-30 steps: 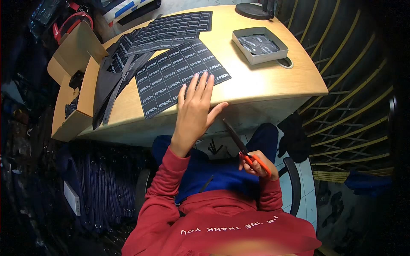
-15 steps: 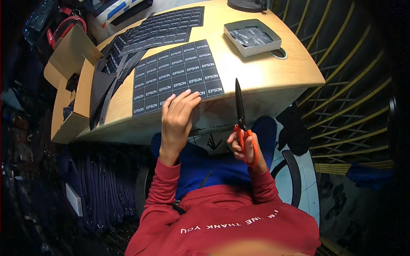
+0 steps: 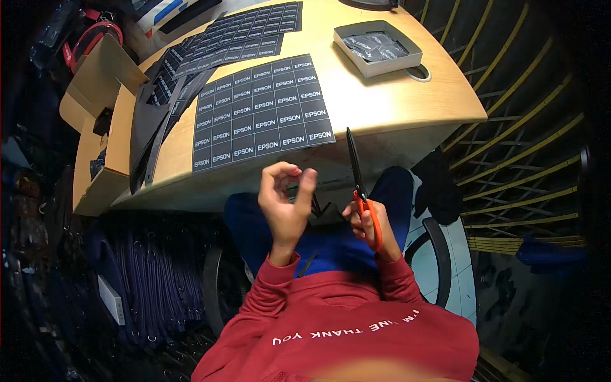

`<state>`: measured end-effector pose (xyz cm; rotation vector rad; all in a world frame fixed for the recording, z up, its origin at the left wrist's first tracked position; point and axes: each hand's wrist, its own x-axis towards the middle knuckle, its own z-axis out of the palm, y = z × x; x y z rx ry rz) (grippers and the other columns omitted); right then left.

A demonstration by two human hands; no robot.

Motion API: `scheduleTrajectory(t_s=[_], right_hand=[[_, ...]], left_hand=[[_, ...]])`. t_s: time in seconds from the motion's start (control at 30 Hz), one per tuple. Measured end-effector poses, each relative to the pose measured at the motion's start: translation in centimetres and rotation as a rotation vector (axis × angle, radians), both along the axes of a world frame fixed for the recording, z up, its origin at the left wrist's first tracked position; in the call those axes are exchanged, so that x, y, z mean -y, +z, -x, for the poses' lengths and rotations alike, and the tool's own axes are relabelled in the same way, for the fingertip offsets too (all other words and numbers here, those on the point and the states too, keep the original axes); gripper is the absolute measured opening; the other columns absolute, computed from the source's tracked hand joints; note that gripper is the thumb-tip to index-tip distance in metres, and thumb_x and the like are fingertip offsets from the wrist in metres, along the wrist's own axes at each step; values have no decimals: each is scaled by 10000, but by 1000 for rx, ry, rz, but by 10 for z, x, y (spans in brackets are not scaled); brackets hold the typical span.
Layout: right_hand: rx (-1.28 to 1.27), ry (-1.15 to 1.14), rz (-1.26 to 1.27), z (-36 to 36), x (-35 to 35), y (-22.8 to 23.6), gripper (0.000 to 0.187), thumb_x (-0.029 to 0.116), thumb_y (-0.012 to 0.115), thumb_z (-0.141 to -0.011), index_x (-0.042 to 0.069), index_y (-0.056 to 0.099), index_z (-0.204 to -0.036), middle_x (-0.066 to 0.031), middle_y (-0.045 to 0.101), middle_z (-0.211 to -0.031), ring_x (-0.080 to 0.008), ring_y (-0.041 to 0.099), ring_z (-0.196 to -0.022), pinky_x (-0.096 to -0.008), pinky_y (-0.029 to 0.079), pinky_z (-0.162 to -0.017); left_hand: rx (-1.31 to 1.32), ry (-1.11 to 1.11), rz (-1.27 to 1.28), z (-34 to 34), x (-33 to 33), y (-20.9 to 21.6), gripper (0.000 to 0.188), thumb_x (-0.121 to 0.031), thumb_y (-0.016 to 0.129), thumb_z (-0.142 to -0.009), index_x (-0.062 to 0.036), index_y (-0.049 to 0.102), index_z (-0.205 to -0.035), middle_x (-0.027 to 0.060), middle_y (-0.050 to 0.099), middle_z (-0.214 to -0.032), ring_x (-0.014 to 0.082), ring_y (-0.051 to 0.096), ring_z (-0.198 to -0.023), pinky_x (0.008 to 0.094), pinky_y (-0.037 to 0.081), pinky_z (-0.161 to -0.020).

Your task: The person is using scissors to cut individual labels from a sheet of Epson brand tags.

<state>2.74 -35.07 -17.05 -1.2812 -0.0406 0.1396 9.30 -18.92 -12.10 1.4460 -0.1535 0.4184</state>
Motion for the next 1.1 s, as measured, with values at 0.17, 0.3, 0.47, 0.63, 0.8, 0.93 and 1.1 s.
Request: scheduleTrajectory(t_s=[0.17, 0.3, 0.47, 0.63, 0.8, 0.93, 1.1], right_hand=[[0, -29, 101, 13, 1, -10, 592, 595, 568, -815, 5, 559, -860, 44, 446, -598, -28, 411, -518, -186, 329, -477], [-21, 9, 144, 24, -4, -9, 530, 531, 603, -818, 3, 563, -840, 42, 453, -630, -37, 421, -575, -201, 347, -516], [-84, 99, 200, 33, -13, -16, 509, 508, 609, -817, 2, 560, -832, 35, 444, -626, -43, 414, -572, -205, 357, -528], [-18, 78, 185, 35, -19, -16, 612, 617, 536, -814, 11, 534, -898, 35, 414, -645, -60, 407, -586, -218, 355, -539], [-15, 99, 204, 32, -16, -12, 625, 632, 501, -823, 14, 517, -912, 21, 408, -654, -82, 411, -586, -239, 364, -548], [31, 117, 227, 26, -16, -10, 574, 583, 508, -848, 11, 513, -906, 2, 431, -659, -93, 436, -606, -251, 386, -567], [45, 85, 222, 21, -22, -11, 550, 556, 505, -862, 8, 508, -907, -13, 458, -677, -95, 453, -627, -254, 399, -584]], left_hand=[[-403, -174, 478, -23, -7, -1, 250, -278, 615, -892, -38, 553, -863, 40, 572, -780, 109, 560, -703, 233, 463, -649], [-442, -101, 485, -31, -3, 0, 308, -317, 611, -890, -28, 573, -790, 71, 603, -783, 156, 597, -740, 279, 497, -696], [-308, -83, 433, -22, 2, -3, 186, -200, 601, -895, -38, 588, -805, 70, 626, -798, 173, 633, -740, 299, 521, -686], [-329, -108, 382, -13, 11, -9, 180, -207, 598, -898, -36, 580, -847, 73, 626, -817, 163, 621, -748, 285, 506, -679], [-393, -142, 414, -21, 12, -4, 236, -279, 609, -893, -45, 577, -886, 67, 615, -851, 129, 576, -719, 248, 450, -637], [-422, -153, 446, -27, 9, -5, 236, -279, 618, -888, -49, 594, -842, 56, 610, -797, 110, 555, -680, 228, 426, -596], [-358, -123, 347, -19, 12, -1, 208, -237, 620, -887, -40, 601, -820, 67, 627, -771, 123, 584, -661, 231, 427, -562]])
